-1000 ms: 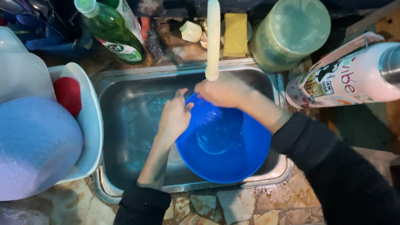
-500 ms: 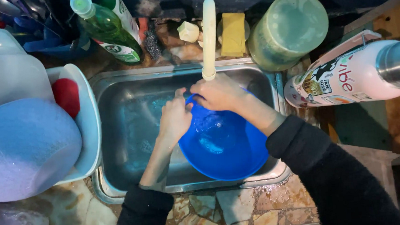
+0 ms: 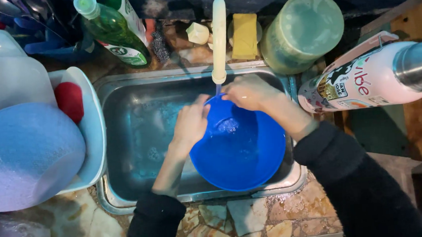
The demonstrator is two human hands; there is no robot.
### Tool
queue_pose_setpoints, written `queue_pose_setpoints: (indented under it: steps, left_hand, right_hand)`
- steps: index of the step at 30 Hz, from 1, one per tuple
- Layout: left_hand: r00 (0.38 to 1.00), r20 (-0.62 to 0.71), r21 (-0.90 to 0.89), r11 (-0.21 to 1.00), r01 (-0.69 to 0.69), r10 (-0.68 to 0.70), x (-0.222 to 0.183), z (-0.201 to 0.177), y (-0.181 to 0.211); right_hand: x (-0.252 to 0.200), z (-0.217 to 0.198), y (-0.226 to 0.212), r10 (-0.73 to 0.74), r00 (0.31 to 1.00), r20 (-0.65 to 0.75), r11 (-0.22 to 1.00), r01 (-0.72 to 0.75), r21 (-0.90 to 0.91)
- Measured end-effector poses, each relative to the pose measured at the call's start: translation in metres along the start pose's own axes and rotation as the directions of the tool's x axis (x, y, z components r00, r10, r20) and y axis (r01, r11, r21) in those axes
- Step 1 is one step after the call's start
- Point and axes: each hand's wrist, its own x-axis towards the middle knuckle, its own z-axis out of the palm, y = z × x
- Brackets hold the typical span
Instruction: Washing a blue plastic bowl in a kitchen sink using soap and a sponge.
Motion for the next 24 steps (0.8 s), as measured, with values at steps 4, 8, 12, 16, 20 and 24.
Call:
queue_pose_setpoints:
  steps: [4,8,12,16,20,24]
  left_hand:
    - [0.963,0.065,0.145,0.953,-0.267,0.26,0.016,0.016,0.004]
    - [0.903,0.203,0.341,0.837,-0.428,0.38,0.03,0.027,0.005]
    - [0.87,0.217,0.31,0.814,-0.491,0.442,0.032,0.023,-0.025]
    - [0.909,0.209,0.279,0.869,-0.408,0.36,0.029,0.027,-0.047]
    - [0.829,0.241,0.397,0.729,-0.558,0.504,0.04,0.042,-0.049]
    - [0.881,0.245,0.375,0.799,-0.47,0.404,0.039,0.023,-0.006]
  right_hand:
    - [-0.014,-0.007,-0.004,0.086,0.995,0.052,0.996,-0.083,-0.044]
    - [-0.024,-0.003,0.002,0.113,0.991,0.073,0.981,-0.099,-0.169]
    - [-0.033,-0.018,-0.001,0.142,0.989,0.042,0.981,-0.135,-0.139]
    - [-0.032,-0.02,0.002,0.154,0.988,0.02,0.982,-0.151,-0.113]
    - [-0.029,-0.013,-0.006,0.145,0.989,0.013,0.978,-0.141,-0.154]
    - [-0.035,-0.01,-0.011,0.13,0.991,-0.038,0.96,-0.135,-0.244]
